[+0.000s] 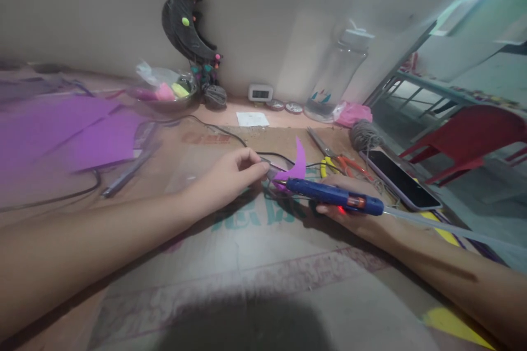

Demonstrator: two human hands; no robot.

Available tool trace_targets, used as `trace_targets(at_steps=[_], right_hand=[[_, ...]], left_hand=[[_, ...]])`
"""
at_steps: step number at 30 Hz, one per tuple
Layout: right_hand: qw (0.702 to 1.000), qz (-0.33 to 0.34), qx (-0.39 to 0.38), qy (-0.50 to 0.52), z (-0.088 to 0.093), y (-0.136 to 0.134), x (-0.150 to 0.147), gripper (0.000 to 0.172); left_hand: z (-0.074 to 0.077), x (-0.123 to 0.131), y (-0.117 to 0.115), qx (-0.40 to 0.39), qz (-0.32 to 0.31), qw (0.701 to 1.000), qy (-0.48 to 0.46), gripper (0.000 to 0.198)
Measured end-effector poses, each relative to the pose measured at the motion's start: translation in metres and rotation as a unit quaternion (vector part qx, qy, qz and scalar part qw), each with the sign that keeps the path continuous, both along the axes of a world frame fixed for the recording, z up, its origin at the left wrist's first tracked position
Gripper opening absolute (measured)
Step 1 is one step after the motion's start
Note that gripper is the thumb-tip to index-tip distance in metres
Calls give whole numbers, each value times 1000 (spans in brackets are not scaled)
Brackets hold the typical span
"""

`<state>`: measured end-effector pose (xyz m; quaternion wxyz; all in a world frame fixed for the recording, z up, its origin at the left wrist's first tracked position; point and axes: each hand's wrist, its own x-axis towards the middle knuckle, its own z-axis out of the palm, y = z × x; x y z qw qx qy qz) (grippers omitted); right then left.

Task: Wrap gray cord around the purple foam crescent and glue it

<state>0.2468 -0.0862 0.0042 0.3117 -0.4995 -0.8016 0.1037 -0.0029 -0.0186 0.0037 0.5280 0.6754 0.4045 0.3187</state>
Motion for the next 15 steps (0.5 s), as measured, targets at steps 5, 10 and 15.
trace_targets(at_steps=[5,10,15], right_hand=[[999,21,26,-12,-1,1,0,26],[999,26,28,-12,-2,2,1,26],[999,31,29,-23,-1,3,2,21]], left_hand=[[-2,-1,2,3,-3,1000,-1,23],[1,0,2,3,-1,1000,3,21],[1,1,3,2,-3,1000,-3,20]])
